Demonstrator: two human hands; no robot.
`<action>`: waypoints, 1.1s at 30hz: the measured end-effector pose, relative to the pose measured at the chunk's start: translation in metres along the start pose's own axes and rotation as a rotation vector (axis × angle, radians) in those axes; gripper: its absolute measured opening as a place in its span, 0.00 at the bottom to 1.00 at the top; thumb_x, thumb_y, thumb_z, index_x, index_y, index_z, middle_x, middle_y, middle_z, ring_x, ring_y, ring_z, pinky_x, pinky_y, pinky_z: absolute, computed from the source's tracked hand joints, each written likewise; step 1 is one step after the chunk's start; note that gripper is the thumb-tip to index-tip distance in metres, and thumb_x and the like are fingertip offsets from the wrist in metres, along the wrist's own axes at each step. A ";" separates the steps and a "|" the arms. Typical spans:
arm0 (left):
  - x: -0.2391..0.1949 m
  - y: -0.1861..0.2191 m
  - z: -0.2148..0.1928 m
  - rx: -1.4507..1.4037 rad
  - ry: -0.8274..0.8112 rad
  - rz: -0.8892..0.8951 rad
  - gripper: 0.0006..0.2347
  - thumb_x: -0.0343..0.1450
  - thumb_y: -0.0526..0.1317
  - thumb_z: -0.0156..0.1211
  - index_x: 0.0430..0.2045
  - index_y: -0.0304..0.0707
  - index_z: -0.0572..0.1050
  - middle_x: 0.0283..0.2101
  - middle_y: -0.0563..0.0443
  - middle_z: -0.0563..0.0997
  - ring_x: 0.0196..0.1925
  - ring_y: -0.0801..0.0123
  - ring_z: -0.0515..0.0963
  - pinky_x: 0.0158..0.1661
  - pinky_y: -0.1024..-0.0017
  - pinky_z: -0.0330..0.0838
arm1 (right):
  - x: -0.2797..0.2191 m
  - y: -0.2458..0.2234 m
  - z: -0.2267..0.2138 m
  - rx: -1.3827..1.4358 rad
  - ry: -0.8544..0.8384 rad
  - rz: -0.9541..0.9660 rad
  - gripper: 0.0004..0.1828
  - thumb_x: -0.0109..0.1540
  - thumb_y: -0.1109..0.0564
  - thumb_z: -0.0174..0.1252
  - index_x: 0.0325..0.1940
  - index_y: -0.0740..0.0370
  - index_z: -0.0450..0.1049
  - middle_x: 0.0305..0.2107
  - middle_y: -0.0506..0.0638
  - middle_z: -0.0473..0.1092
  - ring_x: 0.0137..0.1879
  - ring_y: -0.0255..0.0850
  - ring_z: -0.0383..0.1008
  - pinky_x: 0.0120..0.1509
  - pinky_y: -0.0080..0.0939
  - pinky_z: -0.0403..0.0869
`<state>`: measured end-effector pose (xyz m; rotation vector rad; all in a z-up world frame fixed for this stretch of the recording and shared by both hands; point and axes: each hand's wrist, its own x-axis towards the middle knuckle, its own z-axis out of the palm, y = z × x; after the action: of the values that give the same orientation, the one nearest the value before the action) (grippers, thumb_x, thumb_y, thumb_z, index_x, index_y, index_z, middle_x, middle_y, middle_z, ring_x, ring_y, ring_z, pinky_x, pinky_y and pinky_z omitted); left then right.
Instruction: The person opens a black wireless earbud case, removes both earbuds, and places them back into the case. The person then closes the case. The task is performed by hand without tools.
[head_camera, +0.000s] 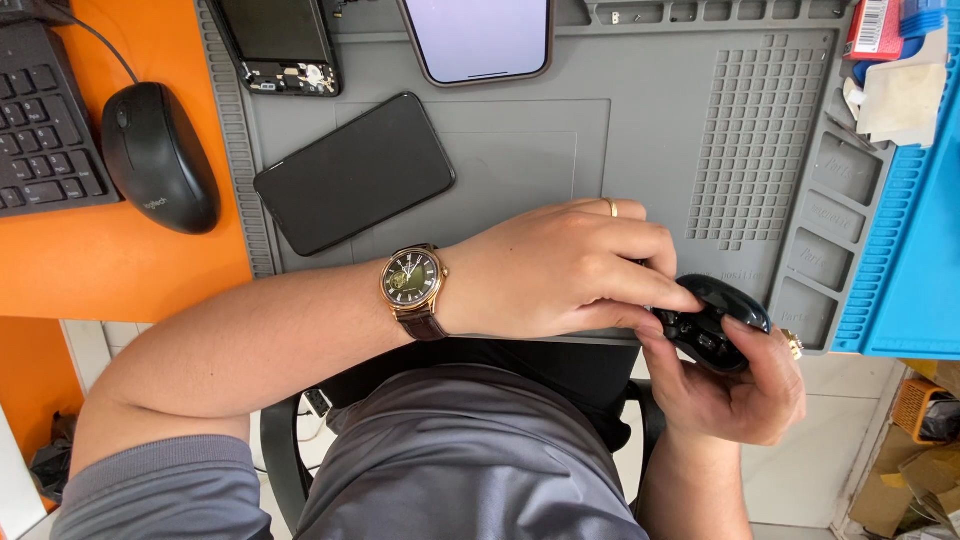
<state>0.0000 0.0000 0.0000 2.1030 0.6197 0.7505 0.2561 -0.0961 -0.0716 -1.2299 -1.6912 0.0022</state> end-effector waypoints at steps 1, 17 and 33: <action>-0.001 0.000 0.001 0.000 0.000 0.000 0.12 0.83 0.46 0.57 0.57 0.45 0.80 0.47 0.52 0.76 0.46 0.56 0.75 0.50 0.60 0.74 | 0.001 -0.001 0.001 0.000 0.000 0.000 0.39 0.53 0.41 0.86 0.49 0.73 0.74 0.37 0.59 0.73 0.35 0.55 0.75 0.43 0.55 0.75; 0.001 0.005 -0.008 0.002 0.022 0.022 0.09 0.83 0.43 0.61 0.56 0.49 0.81 0.48 0.52 0.75 0.43 0.57 0.74 0.48 0.60 0.74 | 0.000 0.001 0.000 0.041 -0.002 0.000 0.38 0.54 0.42 0.85 0.50 0.72 0.74 0.39 0.60 0.74 0.37 0.56 0.77 0.44 0.56 0.77; 0.006 0.012 -0.011 0.081 0.116 0.043 0.10 0.83 0.46 0.53 0.40 0.44 0.79 0.43 0.54 0.74 0.39 0.57 0.71 0.44 0.62 0.69 | -0.006 0.003 -0.003 -0.021 -0.008 -0.010 0.38 0.54 0.38 0.84 0.49 0.71 0.75 0.39 0.58 0.74 0.40 0.56 0.78 0.48 0.58 0.79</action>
<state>-0.0012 0.0033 0.0171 2.1645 0.6790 0.8901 0.2605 -0.1007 -0.0759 -1.2387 -1.7079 -0.0175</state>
